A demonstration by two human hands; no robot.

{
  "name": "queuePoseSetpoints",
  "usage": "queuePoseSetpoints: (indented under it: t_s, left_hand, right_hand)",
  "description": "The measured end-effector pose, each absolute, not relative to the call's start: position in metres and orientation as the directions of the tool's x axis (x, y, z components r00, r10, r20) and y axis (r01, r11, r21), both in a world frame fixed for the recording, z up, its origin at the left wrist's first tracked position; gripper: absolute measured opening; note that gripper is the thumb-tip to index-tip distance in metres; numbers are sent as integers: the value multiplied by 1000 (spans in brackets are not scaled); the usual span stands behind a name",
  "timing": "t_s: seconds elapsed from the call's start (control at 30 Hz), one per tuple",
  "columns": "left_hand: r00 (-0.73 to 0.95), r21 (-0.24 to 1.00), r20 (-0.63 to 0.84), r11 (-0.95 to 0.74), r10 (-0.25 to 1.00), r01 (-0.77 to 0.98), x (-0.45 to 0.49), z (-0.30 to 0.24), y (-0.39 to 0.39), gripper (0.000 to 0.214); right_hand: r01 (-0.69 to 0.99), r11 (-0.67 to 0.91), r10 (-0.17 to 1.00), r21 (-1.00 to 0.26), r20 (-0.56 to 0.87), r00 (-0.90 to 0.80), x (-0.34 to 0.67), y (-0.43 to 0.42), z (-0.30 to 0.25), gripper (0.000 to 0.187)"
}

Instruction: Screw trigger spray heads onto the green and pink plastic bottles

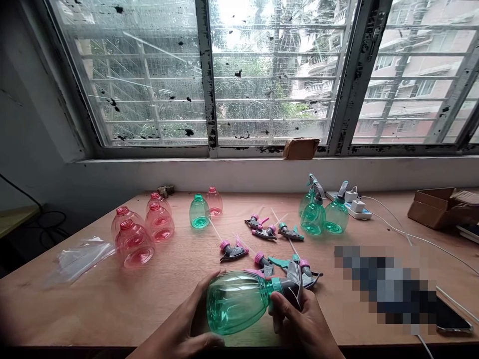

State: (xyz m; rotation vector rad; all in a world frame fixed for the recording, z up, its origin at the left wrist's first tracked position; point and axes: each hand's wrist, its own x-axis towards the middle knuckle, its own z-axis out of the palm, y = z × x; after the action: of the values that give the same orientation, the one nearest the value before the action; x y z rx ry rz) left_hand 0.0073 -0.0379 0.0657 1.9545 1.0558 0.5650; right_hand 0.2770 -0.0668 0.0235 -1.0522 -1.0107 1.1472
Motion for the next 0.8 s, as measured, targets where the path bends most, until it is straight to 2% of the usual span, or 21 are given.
queuePoseSetpoints:
  t_s: [0.17, 0.3, 0.47, 0.5, 0.63, 0.8]
  left_hand:
    - [545, 815, 8, -321, 838, 482, 5, 64, -38, 111]
    - [581, 808, -29, -323, 813, 493, 0, 66, -41, 113]
    - [602, 838, 14, -338, 798, 429, -5, 66, -42, 69]
    - [600, 845, 18, -333, 800, 419, -4, 65, -41, 71]
    - [616, 851, 22, -338, 787, 402, 2, 61, -39, 110]
    - [575, 791, 18, -364, 818, 492, 5, 59, -38, 115]
  right_hand:
    - [-318, 64, 992, -946, 25, 126, 278, -69, 19, 43]
    - [-309, 74, 992, -948, 37, 121, 277, -68, 20, 44]
    - [-309, 62, 995, -949, 34, 95, 277, -67, 21, 42]
    - [-301, 66, 995, -951, 40, 92, 277, -67, 21, 42]
    - [-281, 74, 994, -957, 48, 99, 277, -67, 22, 49]
    - [-265, 48, 997, -963, 29, 78, 278, -67, 23, 44]
